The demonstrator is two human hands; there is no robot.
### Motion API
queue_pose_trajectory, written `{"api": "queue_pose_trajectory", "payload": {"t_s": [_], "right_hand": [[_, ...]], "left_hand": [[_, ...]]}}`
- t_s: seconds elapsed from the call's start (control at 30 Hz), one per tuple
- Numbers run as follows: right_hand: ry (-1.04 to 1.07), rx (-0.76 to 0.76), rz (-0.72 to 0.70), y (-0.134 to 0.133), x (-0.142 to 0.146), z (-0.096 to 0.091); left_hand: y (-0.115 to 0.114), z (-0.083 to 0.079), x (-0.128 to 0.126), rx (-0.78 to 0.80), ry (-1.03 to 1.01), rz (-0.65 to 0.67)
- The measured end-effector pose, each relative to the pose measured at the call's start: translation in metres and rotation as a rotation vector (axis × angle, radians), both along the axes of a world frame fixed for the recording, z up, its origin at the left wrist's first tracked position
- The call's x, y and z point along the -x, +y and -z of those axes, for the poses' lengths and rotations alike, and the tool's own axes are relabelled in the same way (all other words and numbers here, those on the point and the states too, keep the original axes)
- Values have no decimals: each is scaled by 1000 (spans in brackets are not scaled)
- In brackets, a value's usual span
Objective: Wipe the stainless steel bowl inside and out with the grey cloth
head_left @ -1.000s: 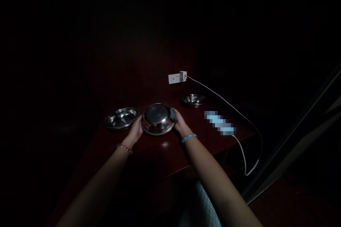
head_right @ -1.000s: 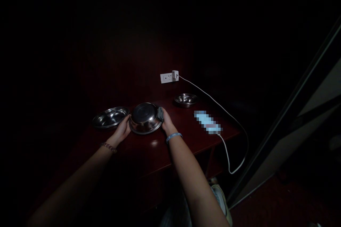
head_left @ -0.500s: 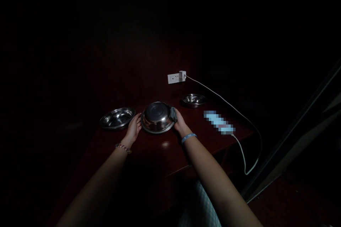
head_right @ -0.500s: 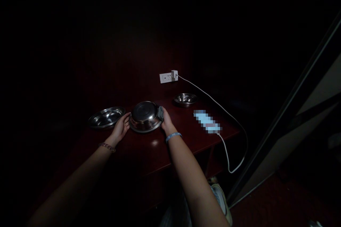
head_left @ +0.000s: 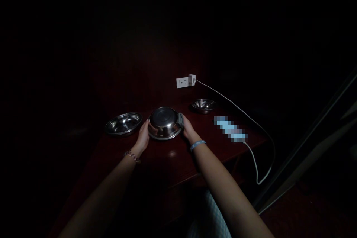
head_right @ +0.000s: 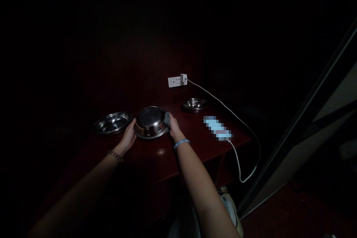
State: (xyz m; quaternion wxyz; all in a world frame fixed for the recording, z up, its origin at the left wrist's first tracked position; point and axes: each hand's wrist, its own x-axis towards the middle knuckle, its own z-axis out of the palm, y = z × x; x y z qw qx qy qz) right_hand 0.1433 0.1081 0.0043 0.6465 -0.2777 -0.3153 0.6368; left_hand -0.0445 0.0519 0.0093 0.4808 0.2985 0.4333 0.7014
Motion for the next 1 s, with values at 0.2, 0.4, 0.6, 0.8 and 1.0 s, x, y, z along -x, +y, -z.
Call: {"api": "queue_pose_trajectory", "payload": {"t_s": [0.2, 0.4, 0.6, 0.8, 1.0], "right_hand": [[-89, 98, -7, -3, 0, -4], [-100, 112, 2, -3, 0, -4], [-211, 211, 247, -1, -7, -2], [-105, 222, 334, 9, -11, 3], [55, 169, 400, 23, -16, 11]], "left_hand": [[6, 2, 2, -45, 12, -64], [7, 3, 3, -24, 10, -74], [9, 5, 2, 28, 3, -110], [12, 11, 6, 11, 27, -139], [13, 12, 8, 14, 62, -157]]}}
